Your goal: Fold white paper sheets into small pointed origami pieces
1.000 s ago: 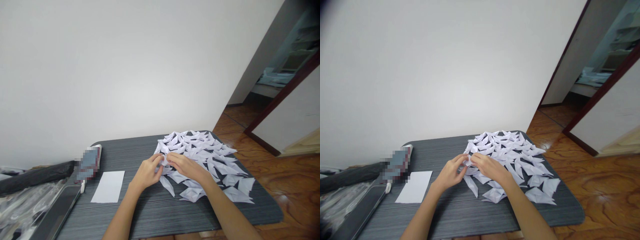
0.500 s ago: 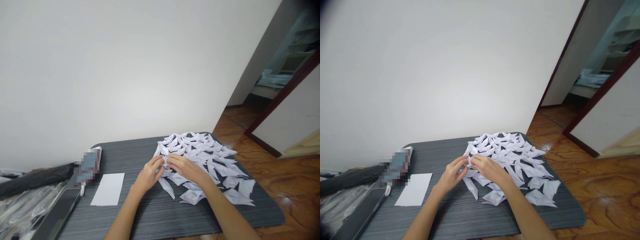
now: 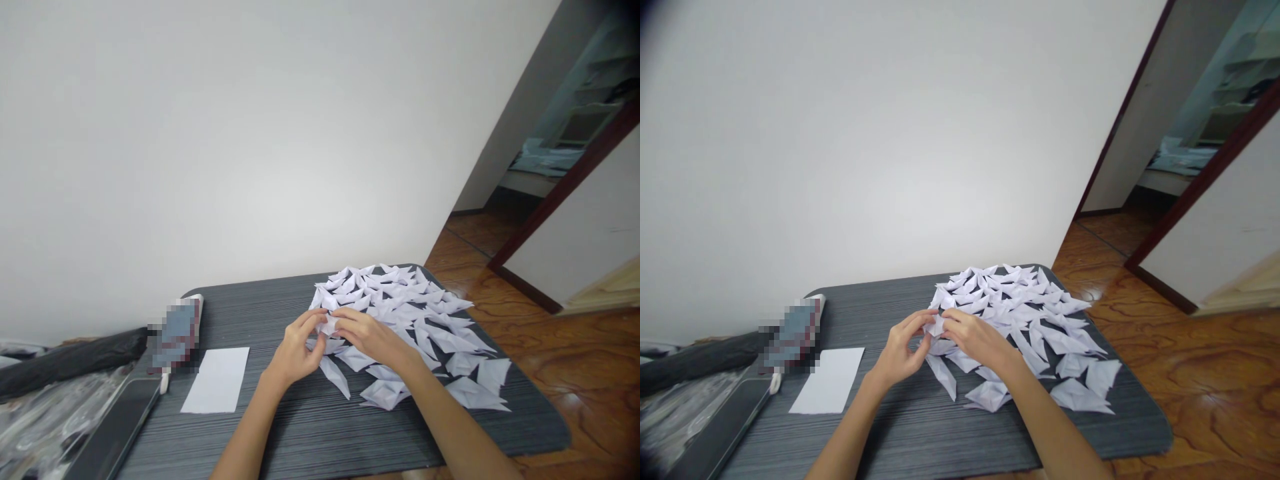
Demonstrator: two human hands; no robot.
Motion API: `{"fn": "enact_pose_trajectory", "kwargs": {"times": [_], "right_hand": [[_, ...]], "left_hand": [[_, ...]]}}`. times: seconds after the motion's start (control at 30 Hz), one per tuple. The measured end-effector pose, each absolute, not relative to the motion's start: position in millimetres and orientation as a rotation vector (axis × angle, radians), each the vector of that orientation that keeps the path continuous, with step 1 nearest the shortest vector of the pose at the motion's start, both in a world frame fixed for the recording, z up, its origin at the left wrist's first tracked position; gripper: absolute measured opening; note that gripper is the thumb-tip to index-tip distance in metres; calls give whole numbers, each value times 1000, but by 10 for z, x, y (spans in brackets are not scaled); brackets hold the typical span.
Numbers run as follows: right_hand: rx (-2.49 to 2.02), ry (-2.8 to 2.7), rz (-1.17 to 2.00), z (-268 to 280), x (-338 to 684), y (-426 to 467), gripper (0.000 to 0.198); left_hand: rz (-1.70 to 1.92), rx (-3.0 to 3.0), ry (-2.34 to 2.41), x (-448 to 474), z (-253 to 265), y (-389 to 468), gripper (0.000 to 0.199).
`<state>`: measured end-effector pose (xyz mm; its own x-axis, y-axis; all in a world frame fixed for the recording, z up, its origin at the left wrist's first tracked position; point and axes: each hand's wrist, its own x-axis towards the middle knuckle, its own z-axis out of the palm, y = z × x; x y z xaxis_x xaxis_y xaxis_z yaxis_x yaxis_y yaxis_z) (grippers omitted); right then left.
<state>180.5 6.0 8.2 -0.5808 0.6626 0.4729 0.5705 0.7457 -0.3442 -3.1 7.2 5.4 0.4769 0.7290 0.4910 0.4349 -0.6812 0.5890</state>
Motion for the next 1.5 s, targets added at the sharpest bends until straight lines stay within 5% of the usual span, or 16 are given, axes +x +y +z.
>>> {"fn": "enact_pose_trajectory", "kwargs": {"times": [0.63, 1.5], "right_hand": [[-856, -2353, 376, 165, 1889, 68, 17], [-816, -2198, 362, 179, 1906, 65, 8]], "left_hand": [[668, 2311, 914, -169, 139, 144, 22], [1156, 2168, 846, -129, 73, 177, 9]]}}
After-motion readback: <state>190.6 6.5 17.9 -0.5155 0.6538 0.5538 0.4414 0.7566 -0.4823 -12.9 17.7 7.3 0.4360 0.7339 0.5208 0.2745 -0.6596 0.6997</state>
